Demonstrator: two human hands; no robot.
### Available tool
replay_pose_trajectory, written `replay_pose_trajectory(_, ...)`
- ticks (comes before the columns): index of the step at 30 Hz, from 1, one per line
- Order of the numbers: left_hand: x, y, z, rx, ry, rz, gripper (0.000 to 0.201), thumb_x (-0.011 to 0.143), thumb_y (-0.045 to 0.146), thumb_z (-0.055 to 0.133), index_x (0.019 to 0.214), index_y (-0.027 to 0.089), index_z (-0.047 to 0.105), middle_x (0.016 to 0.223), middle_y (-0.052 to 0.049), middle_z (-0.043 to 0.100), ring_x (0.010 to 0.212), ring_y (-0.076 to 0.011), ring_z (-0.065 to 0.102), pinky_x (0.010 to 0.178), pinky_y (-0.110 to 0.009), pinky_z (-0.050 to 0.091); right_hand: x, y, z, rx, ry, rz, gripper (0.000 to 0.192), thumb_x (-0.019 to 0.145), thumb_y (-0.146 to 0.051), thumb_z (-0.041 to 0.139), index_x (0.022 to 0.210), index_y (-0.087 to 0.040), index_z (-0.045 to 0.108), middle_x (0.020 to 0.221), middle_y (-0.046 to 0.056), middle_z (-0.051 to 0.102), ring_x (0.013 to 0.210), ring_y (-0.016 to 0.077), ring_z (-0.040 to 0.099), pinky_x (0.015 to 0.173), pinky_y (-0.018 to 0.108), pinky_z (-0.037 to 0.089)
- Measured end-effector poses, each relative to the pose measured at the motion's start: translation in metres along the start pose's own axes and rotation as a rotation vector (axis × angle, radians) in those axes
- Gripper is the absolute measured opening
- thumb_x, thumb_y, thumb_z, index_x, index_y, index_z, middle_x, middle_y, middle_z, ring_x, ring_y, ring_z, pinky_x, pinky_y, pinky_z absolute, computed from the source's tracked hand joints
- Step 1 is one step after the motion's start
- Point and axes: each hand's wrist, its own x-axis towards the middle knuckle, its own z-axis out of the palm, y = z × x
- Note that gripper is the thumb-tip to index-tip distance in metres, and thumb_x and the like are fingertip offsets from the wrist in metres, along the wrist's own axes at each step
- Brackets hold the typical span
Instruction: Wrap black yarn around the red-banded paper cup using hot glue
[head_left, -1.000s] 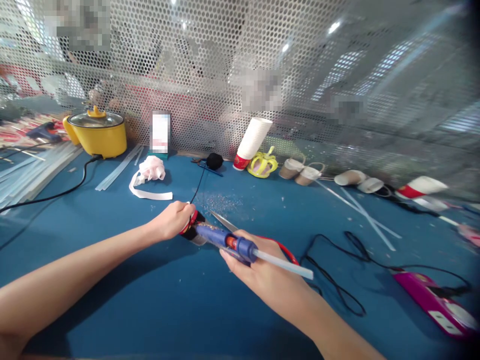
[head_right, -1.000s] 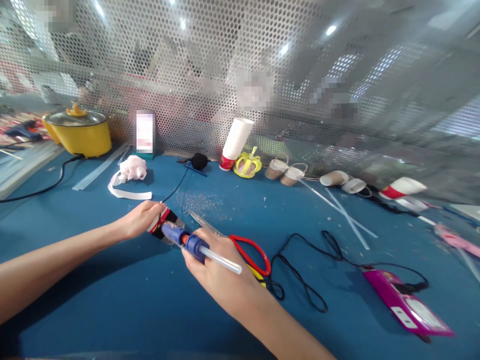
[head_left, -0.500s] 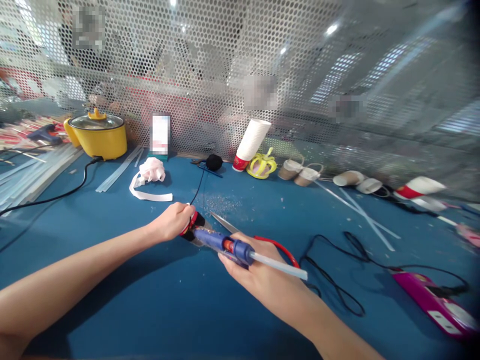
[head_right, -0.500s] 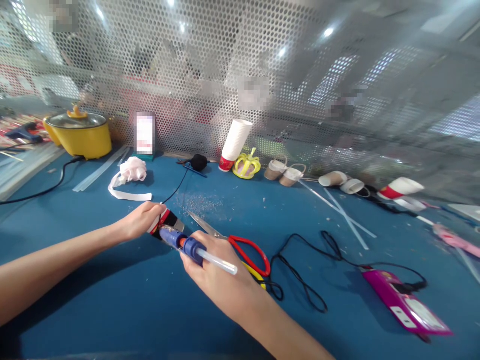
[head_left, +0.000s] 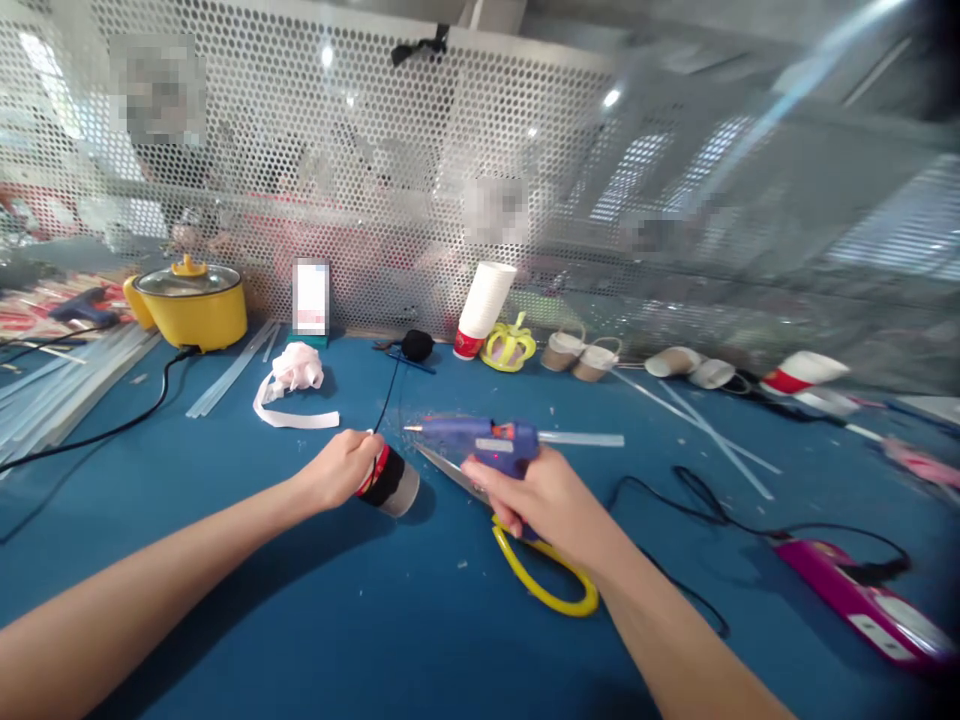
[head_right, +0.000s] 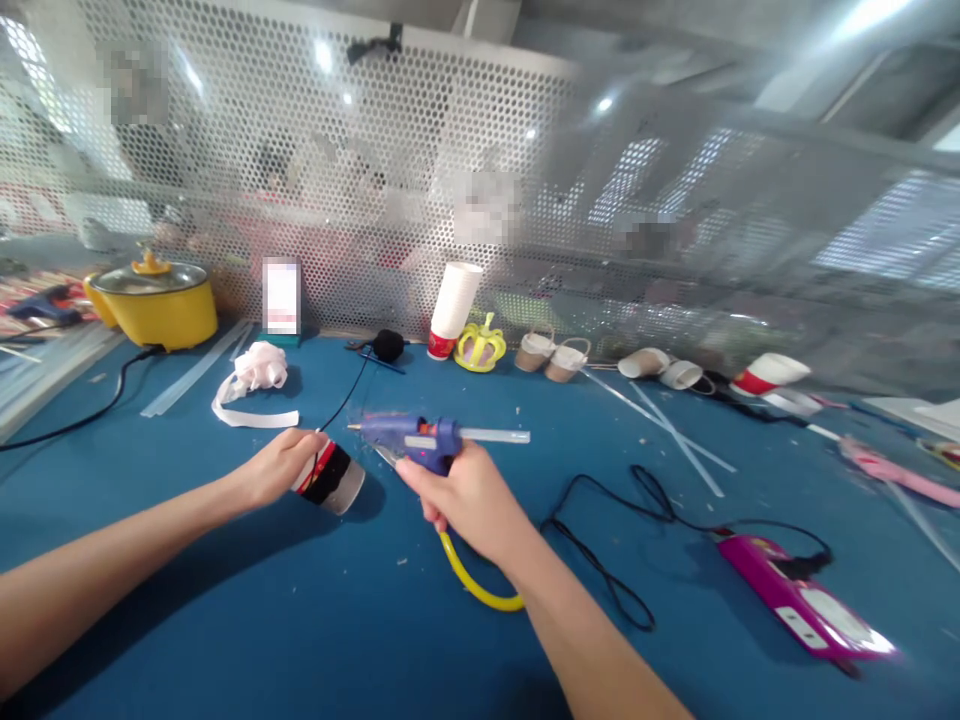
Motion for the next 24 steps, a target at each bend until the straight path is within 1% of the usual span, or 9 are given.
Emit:
replay_pose_trajectory(4,0.001,-0.003,0.002,0.008,0.013,0.013,0.03,0.071,0.042,0.028,0.052,0.02,0.033,0.05,0.003,0.033,0.052,-0.0116,0.032,0.051,-0.026,0.026,0.039,0.022,-0.027,0.202,0.178,-0.002,0.024,0.065,-0.037,0.064,0.062,-0.015,0.056,0.053,0.0,0.057,0.047,0.0093,0.05,0.045,0.021,0.038)
replay_pose_trajectory(6,0.002,-0.005,0.003,-0.007,0.013,0.023,0.03,0.072,0.042,0.028,0.052,0.02,0.031,0.049,0.003,0.033,0.051,-0.0112,0.032,0.05,-0.026,0.026,0.061,0.037,-0.035,0.148,0.281,0.055,0.022,0.066,-0.035,0.065,0.068,-0.014,0.058,0.062,0.002,0.061,0.053,0.0092,0.052,0.049,0.02,0.041)
replay_pose_trajectory(10,0.003,-0.008,0.004,-0.002,0.035,0.035,0.028,0.073,0.039,0.03,0.052,0.019,0.033,0.051,0.004,0.034,0.052,-0.011,0.032,0.052,-0.026,0.026,0.091,0.059,-0.036,0.049,0.291,0.158,0.025,0.074,-0.033,0.059,0.057,-0.015,0.053,0.046,-0.001,0.05,0.04,0.0077,0.045,0.042,0.021,0.038)
replay_pose_trajectory(13,0.004,-0.008,0.004,0.004,0.029,0.039,0.029,0.074,0.038,0.03,0.052,0.019,0.034,0.05,0.004,0.034,0.052,-0.0112,0.033,0.052,-0.026,0.027,0.1,0.065,-0.03,-0.043,0.263,0.203,0.026,0.077,-0.033,0.057,0.057,-0.015,0.055,0.044,0.0,0.05,0.038,0.0093,0.046,0.043,0.023,0.041)
replay_pose_trajectory(16,0.004,-0.007,0.004,0.012,0.026,0.046,0.029,0.075,0.038,0.03,0.052,0.02,0.033,0.049,0.004,0.034,0.052,-0.0111,0.033,0.052,-0.026,0.027,0.106,0.064,-0.03,-0.179,0.284,0.22,0.027,0.074,-0.031,0.06,0.052,-0.016,0.056,0.044,0.004,0.052,0.047,0.0157,0.054,0.048,0.028,0.042)
replay_pose_trajectory(18,0.004,-0.007,0.004,0.025,0.028,0.051,0.03,0.076,0.038,0.029,0.052,0.02,0.032,0.049,0.004,0.035,0.051,-0.011,0.033,0.052,-0.026,0.027,0.107,0.058,-0.031,-0.27,0.327,0.197,0.027,0.072,-0.027,0.063,0.048,-0.016,0.054,0.05,0.009,0.056,0.063,0.0231,0.06,0.056,0.031,0.042)
replay_pose_trajectory(20,0.004,-0.007,0.003,0.043,0.029,0.055,0.031,0.077,0.037,0.029,0.052,0.02,0.032,0.049,0.004,0.035,0.051,-0.0109,0.032,0.052,-0.026,0.026,0.106,0.047,-0.028,-0.33,0.349,0.138,0.024,0.072,-0.025,0.062,0.051,-0.015,0.056,0.063,0.014,0.061,0.083,0.028,0.059,0.066,0.033,0.041)
replay_pose_trajectory(22,0.002,-0.006,0.003,0.058,0.026,0.06,0.031,0.078,0.035,0.03,0.052,0.02,0.032,0.049,0.003,0.037,0.051,-0.0109,0.032,0.052,-0.026,0.025,0.101,0.033,-0.018,-0.348,0.309,0.066,0.024,0.076,-0.03,0.059,0.057,-0.015,0.06,0.074,0.014,0.065,0.092,0.0278,0.056,0.072,0.033,0.04)
replay_pose_trajectory(24,0.0,-0.004,0.004,0.086,0.024,0.066,0.03,0.079,0.034,0.03,0.052,0.02,0.033,0.05,0.003,0.038,0.052,-0.0109,0.033,0.051,-0.026,0.024,0.093,0.019,0.001,-0.325,0.198,0.011,0.035,0.079,-0.043,0.053,0.06,-0.016,0.064,0.074,0.011,0.067,0.086,0.0249,0.059,0.072,0.032,0.041)
